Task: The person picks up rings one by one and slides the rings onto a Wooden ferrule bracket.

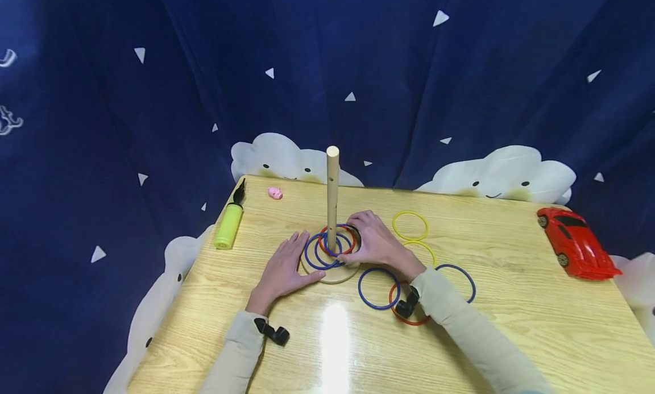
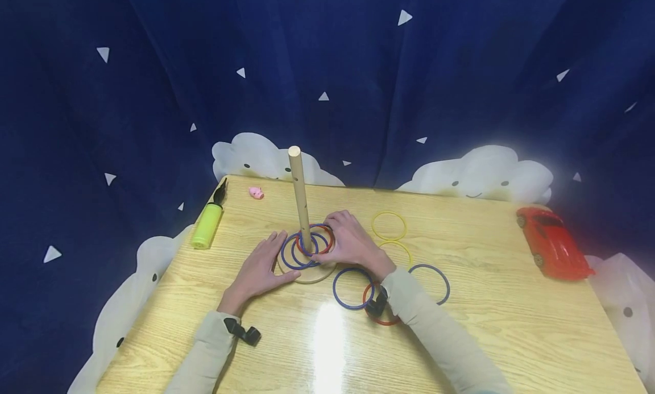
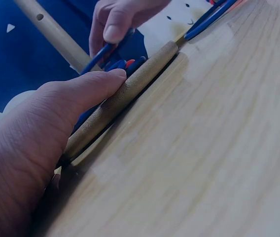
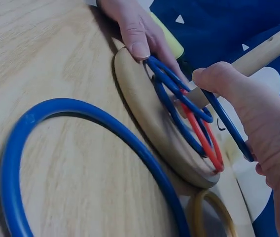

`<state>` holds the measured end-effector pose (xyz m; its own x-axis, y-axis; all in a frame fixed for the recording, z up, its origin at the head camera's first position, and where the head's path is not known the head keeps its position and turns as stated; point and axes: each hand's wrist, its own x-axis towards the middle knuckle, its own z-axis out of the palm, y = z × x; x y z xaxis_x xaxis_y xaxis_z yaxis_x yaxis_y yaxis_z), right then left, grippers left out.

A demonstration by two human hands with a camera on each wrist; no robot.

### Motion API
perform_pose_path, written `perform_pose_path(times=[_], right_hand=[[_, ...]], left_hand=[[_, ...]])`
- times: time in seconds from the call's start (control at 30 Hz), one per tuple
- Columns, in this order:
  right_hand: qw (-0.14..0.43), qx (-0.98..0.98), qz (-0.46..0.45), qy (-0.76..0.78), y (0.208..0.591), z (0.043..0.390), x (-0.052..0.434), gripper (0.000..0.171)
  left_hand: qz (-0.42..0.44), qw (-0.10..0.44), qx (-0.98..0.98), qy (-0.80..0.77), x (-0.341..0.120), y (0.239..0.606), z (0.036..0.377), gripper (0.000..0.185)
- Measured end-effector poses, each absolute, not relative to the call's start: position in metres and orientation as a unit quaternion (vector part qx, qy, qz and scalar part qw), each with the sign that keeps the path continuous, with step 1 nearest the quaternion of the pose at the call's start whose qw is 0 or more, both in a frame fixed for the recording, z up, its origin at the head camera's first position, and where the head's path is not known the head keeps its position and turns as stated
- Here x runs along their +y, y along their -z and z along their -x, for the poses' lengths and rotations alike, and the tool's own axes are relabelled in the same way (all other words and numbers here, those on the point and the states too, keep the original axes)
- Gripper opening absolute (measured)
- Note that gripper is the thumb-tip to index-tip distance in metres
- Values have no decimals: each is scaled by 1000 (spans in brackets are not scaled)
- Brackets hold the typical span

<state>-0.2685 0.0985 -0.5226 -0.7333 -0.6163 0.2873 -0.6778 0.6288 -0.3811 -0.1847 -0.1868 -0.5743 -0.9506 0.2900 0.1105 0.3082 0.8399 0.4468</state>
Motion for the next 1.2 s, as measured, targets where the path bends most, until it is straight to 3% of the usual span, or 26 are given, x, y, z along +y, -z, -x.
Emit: perform_pose_path(times=[0.43,1.2], right_hand=[[69,-901,-350,-246,533,256,112,105],[104,-922,-217,-302,551,187,244,94]], left_hand=[[155,20,-960,233,-186,577,185,117],[161,36,-959,231,-189,577,186,118]])
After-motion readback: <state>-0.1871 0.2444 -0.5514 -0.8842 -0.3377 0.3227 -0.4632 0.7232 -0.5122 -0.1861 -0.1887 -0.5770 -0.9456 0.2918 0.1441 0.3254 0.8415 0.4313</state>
